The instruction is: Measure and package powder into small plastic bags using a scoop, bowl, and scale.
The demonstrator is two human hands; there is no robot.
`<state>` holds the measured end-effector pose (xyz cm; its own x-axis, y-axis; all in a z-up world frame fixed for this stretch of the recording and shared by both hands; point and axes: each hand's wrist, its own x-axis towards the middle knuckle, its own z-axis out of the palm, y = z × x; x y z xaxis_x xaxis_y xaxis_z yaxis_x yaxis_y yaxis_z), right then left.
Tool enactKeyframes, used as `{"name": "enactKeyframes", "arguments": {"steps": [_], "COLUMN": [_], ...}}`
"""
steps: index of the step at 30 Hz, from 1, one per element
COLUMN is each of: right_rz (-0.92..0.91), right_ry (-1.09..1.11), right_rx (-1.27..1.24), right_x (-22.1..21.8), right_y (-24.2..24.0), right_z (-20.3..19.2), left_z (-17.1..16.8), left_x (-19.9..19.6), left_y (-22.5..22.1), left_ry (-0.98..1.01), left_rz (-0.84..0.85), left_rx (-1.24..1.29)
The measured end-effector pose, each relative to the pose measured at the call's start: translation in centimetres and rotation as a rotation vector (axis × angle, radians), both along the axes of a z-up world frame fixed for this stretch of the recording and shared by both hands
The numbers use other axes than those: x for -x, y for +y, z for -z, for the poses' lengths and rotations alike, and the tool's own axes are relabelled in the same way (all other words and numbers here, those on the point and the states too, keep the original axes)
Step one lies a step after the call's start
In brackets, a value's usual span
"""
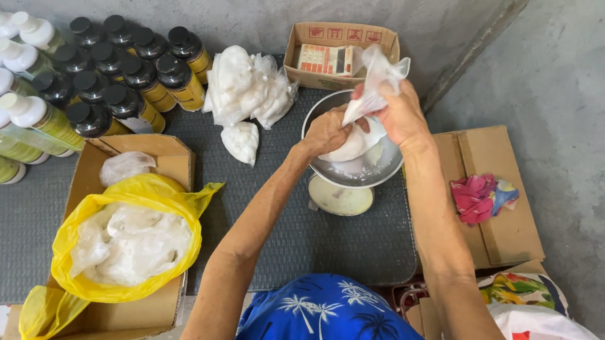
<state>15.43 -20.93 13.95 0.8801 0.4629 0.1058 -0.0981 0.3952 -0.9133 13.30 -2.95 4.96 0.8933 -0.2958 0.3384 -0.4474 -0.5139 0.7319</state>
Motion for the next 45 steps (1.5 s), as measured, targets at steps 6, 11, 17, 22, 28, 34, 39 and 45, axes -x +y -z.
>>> {"name": "enactKeyframes", "arguments": {"steps": [6,11,17,22,28,34,39,45], "right_rz": [0.191,0.257,0.802,0.664,0.102,0.008,-0.048,0.05], "right_ry": [0.054,0.02,-0.47,-1.042,-0.995,-0.642,-0.213,0.059], "right_rx": [-0.149,-0.18,0.604,1.029,1.435,1.373,0.858,0.534], "right_x": [-2.9,-3.6,-0.5,3.6,2.4,0.9,2.3,6.0], "right_y": [-2.2,-4.8,-6.3,-3.1,-1.3,-5.8,-8.3,-7.2], "right_z": [1.0,1.6,-2.1,-6.0,1.3,2.0,-0.1,-0.6], "left_z": [-0.6,0.0,0.4,0.1,1.4,-0.7,-4.0,-3.2], "left_x": [-0.1,0.5,1.6,1.5,0.7,-0.3,-0.3,-1.6], "left_y": [1.4,1.0,0.2,-0.3,0.6,2.8,2.3,2.5], "left_ry": [0.215,0.098,-0.101,-0.118,-0.143,-0.186,-0.109,-0.038], "left_rz": [0.16,0.145,-0.018,-0.036,-0.051,0.151,0.194,0.168], "left_rx": [0.093,0.083,-0.105,-0.152,-0.173,0.037,-0.185,-0.077]}}
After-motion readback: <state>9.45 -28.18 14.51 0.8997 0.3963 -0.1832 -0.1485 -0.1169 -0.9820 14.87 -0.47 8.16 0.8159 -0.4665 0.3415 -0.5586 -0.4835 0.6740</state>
